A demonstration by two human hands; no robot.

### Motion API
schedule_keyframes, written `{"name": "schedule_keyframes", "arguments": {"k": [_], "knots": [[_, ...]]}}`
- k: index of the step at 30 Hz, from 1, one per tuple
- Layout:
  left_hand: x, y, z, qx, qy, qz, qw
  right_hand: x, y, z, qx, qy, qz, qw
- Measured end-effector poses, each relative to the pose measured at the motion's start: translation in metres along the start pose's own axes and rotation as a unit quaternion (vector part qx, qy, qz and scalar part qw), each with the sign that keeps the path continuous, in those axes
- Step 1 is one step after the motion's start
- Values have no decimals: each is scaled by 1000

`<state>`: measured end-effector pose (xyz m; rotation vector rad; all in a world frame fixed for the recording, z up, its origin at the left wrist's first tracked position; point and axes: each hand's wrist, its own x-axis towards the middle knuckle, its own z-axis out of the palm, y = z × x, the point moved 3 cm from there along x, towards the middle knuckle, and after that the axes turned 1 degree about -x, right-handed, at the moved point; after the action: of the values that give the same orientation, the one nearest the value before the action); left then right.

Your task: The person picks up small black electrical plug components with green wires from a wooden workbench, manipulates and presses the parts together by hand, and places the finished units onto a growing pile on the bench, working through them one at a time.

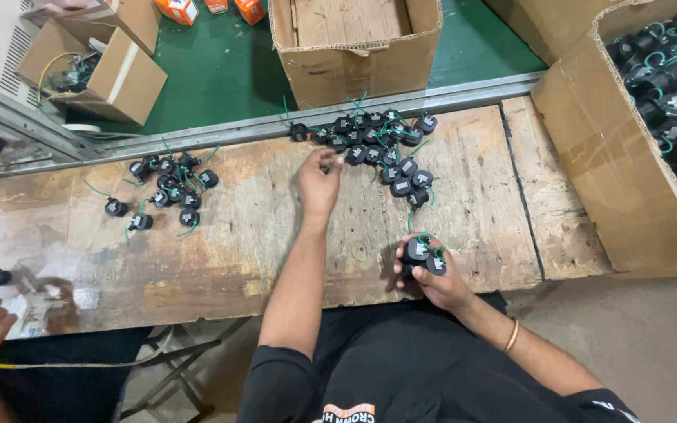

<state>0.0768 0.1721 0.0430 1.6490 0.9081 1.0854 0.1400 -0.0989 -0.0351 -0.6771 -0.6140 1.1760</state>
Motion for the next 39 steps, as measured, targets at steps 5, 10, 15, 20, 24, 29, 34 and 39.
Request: {"name": "schedule_keyframes", "arguments": {"k": [5,10,15,20,24,29,34,39], "knots": [[-16,-10,8,-275,-118,-85,950,2,-8,4,73,2,-20,997],[-69,2,-13,-416,-320,29,851,10,-15,10,146,16,-26,989],[-116,17,20,-118,-280,216,928,6,-5,6,119,-17,72,990],[-127,25,6,-83,-251,182,947,2,2,-10,82,24,31,996],[-134,37,-17,-64,-282,292,912,1,6,-9,-18,116,-20,993],[-144,28,-15,-81,-241,150,956,0,1,7,-371,118,-139,911],[-155,28,-2,-85,-187,108,973,-2,-3,2,-376,101,-137,911],[-152,38,-24,3,-181,176,968,-3,0,-6,-68,53,-126,988]]}}
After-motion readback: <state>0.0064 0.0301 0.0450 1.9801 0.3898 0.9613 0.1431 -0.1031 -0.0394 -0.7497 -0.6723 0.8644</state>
